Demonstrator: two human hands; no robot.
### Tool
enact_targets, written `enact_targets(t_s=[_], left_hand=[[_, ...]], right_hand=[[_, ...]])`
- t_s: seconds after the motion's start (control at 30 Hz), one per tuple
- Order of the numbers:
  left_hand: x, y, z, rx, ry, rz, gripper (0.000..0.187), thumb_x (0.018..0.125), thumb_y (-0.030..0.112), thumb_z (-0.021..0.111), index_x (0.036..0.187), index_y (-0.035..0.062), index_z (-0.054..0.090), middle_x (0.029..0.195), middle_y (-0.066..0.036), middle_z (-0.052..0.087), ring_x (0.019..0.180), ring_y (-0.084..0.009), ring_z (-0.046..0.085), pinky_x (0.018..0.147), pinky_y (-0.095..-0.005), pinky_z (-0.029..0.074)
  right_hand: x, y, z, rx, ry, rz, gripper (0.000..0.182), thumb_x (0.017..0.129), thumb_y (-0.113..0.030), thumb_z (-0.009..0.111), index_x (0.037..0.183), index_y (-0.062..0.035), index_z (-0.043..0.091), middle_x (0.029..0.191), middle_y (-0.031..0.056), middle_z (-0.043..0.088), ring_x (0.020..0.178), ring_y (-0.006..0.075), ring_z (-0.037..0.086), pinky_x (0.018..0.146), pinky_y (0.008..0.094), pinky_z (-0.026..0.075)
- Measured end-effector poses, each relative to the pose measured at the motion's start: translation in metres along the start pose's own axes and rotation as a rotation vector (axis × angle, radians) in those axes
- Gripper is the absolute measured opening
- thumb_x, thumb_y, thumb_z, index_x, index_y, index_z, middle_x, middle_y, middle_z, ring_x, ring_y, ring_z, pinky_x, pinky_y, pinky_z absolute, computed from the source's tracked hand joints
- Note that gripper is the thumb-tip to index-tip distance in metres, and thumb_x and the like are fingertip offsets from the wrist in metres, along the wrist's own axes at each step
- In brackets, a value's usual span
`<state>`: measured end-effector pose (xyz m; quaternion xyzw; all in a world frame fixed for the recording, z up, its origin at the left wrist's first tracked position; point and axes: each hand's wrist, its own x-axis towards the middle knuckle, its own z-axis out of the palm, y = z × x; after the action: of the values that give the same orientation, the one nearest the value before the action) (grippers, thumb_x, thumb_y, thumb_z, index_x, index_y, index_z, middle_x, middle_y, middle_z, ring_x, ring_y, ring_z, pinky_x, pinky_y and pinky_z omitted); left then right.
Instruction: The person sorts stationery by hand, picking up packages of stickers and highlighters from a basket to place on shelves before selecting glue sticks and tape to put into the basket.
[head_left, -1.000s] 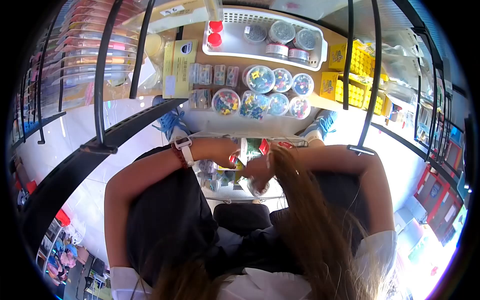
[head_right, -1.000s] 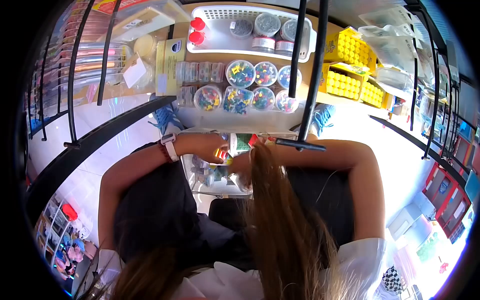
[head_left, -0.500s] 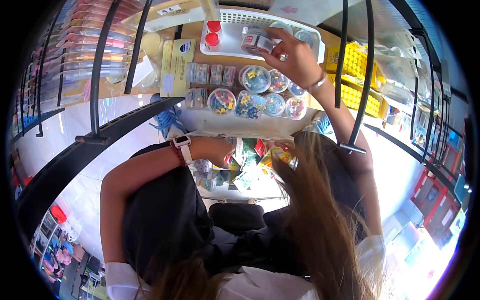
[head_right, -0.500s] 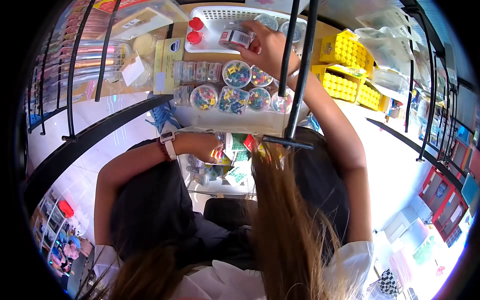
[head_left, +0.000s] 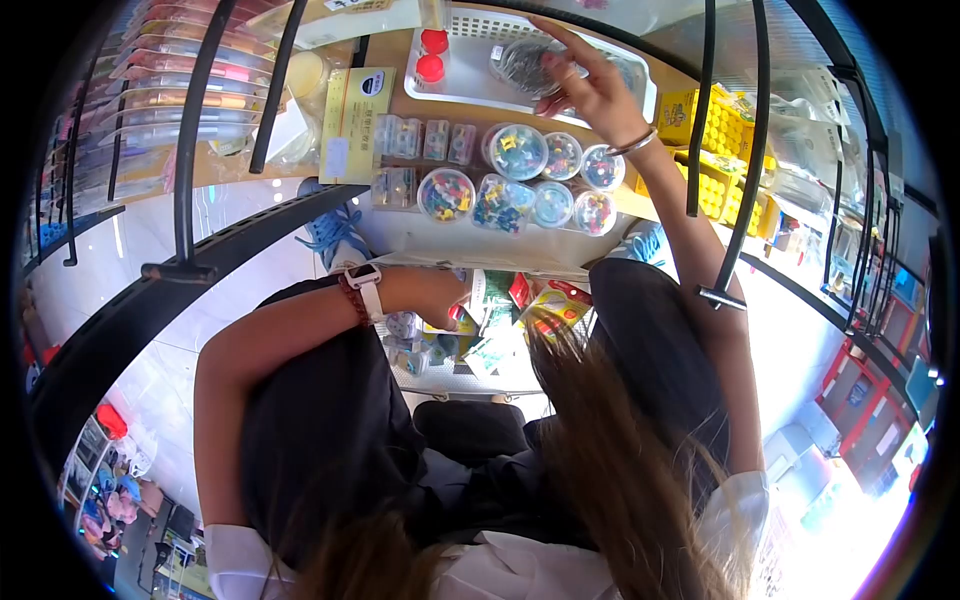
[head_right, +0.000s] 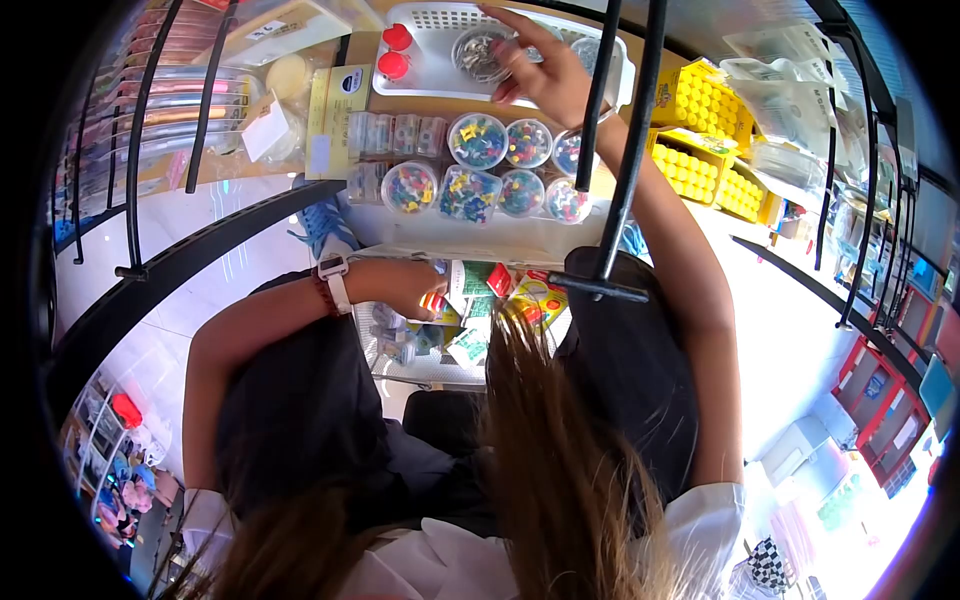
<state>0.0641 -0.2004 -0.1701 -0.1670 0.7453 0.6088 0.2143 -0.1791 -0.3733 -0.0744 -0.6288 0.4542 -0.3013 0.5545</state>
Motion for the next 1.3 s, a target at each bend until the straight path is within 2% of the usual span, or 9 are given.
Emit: enact_targets(t_s=[0.1,0.3,0.4,0.5,0.67,0.8,1.03,1.23,1.3], left_hand=[[0.001,0.001,0.0,0.033,-0.01,0.002,0.043,0.066,0.029,0.067,0.093,-0.0026,0.055,0.082,-0.02,0.061,0.077,-0.0336,0.059,0.068,-0.0408,0.044],[0.0,0.015,-0.01,0.041,-0.082,-0.073,0.046,0.072,0.028,0.064,0.104,-0.0035,0.053,0.094,-0.02,0.06,0.086,-0.0328,0.059,0.077,-0.0381,0.045],[-0.004,0.022,-0.014,0.04,-0.079,-0.065,0.047,0.073,0.028,0.063,0.106,-0.0034,0.053,0.095,-0.02,0.06,0.087,-0.0326,0.059,0.078,-0.0382,0.045],[-0.004,0.023,-0.015,0.036,-0.095,-0.069,0.048,0.073,0.027,0.063,0.107,-0.0034,0.052,0.097,-0.02,0.06,0.089,-0.0323,0.059,0.079,-0.0378,0.045],[0.002,0.013,-0.007,0.015,-0.05,-0.029,0.049,0.073,0.026,0.063,0.11,-0.0024,0.05,0.097,-0.019,0.06,0.089,-0.0317,0.059,0.078,-0.0378,0.045],[0.004,0.013,-0.006,0.057,-0.054,-0.05,0.051,0.073,0.026,0.063,0.115,-0.0007,0.048,0.096,-0.018,0.06,0.089,-0.0308,0.058,0.077,-0.0377,0.045],[0.001,0.017,-0.009,0.01,-0.054,-0.056,0.053,0.073,0.026,0.063,0.117,0.0008,0.047,0.098,-0.018,0.06,0.09,-0.0315,0.058,0.077,-0.038,0.045],[0.002,0.013,-0.007,0.026,-0.045,-0.024,0.052,0.072,0.026,0.063,0.115,0.0002,0.048,0.098,-0.018,0.06,0.088,-0.0316,0.058,0.078,-0.0385,0.045],[0.003,0.012,-0.005,0.11,-0.03,-0.011,0.049,0.073,0.025,0.064,0.112,-0.0001,0.049,0.098,-0.018,0.059,0.091,-0.0313,0.057,0.081,-0.039,0.043]], right_hand=[[0.006,-0.008,-0.006,0.692,-0.071,0.164,0.043,0.091,-0.018,0.045,0.13,-0.0052,0.034,0.122,0.0139,0.042,0.091,0.0266,0.061,0.079,0.0298,0.053],[0.011,0.021,-0.024,0.832,-0.191,0.122,0.065,0.08,-0.008,0.063,0.133,-0.0039,0.026,0.111,0.014,0.049,0.088,0.0176,0.061,0.072,0.022,0.055],[0.01,0.022,-0.026,0.548,-0.197,0.118,0.066,0.078,-0.012,0.068,0.131,-0.0029,0.03,0.095,0.0091,0.057,0.063,0.0055,0.057,0.047,0.0141,0.043],[0.006,0.012,-0.018,0.295,-0.117,0.105,0.064,0.077,-0.018,0.069,0.129,-0.002,0.036,0.087,0.0089,0.059,0.059,0.0038,0.053,0.043,0.0151,0.036],[0.023,0.014,0.0,-0.751,0.14,-0.18,0.077,0.063,-0.054,0.071,0.112,0.0034,0.053,0.086,0.0177,0.064,0.076,0.0245,0.064,0.071,0.0316,0.05],[0.042,0.028,0.017,-0.962,0.181,0.114,0.068,0.066,-0.063,0.061,0.087,0.0011,0.062,0.089,0.0212,0.063,0.085,0.0345,0.062,0.077,0.0381,0.048],[0.064,0.035,0.041,-1.085,-0.068,0.358,0.061,0.074,-0.058,0.053,0.089,0.0001,0.064,0.089,0.0205,0.064,0.083,0.0319,0.063,0.074,0.0375,0.051],[0.075,0.057,0.055,-1.135,-0.082,0.211,0.052,0.08,-0.048,0.055,0.088,0.0024,0.062,0.081,0.0209,0.063,0.076,0.0333,0.063,0.072,0.0363,0.051],[0.075,0.084,0.065,-1.262,0.102,-0.015,0.03,0.074,-0.029,0.063,0.086,-0.0015,0.059,0.087,0.015,0.059,0.089,0.028,0.055,0.075,0.0361,0.047]])
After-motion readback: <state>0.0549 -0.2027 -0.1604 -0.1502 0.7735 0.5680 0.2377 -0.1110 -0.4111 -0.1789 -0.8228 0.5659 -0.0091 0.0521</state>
